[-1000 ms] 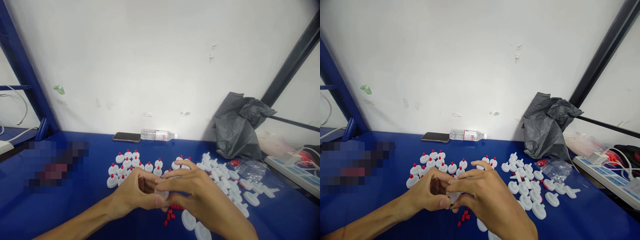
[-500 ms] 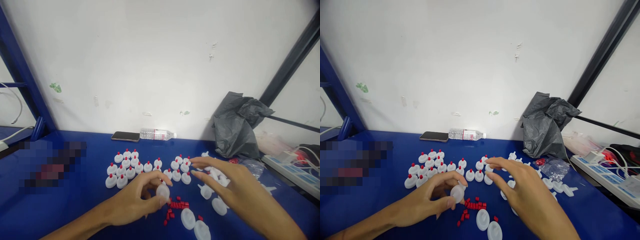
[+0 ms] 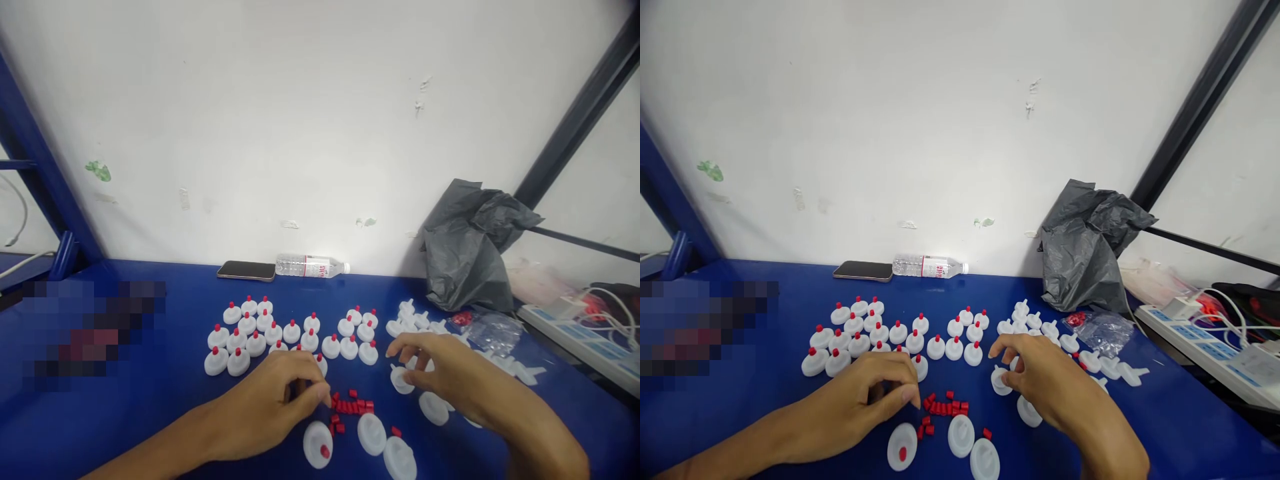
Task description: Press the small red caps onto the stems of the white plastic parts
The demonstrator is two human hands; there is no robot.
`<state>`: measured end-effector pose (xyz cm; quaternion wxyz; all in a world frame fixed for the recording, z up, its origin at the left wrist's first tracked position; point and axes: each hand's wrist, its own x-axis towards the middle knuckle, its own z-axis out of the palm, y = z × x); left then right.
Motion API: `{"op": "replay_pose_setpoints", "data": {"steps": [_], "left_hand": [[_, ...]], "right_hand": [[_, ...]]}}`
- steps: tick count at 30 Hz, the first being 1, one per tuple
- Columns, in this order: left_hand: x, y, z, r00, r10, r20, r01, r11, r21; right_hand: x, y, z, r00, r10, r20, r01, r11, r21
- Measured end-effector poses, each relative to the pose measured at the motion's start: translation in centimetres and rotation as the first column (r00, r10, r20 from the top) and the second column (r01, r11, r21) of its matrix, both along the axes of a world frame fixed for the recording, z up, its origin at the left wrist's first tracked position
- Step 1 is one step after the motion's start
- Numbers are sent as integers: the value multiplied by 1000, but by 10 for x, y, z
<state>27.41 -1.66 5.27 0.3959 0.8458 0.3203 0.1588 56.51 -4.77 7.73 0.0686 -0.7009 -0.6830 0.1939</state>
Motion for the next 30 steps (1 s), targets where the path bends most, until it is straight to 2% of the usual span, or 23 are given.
{"op": "replay_pose_setpoints", "data": {"steps": [5,12,14,19,24,27,30], "left_hand": [[-4,-9,6,993,-104,-52,109,990,90],[-5,-4,0,984,-163,-68,175,947,268],[-8,1,-2,981,-157,-113,186,924,334],[-13,7,-5,968,-51,-244,173,840,514],[-11,0,-8,986,-38,-161,126,805,580],[-8,-4,-13,991,-102,-85,133,771,623],[-3,-7,-20,980,-183,-76,190,753,630]], "right_hand": [[-1,3,-2,1000,19,-25,-20,1000,-17],[-8,-1,11,998,67,-19,-66,996,59],[-10,-3,15,994,96,-46,-92,993,75],[-17,-5,16,978,181,-101,-167,976,140],[-21,-6,16,962,255,-99,-229,949,216],[-20,-6,14,958,268,-99,-238,940,242],[-19,-6,14,965,239,-108,-205,944,258]]}}
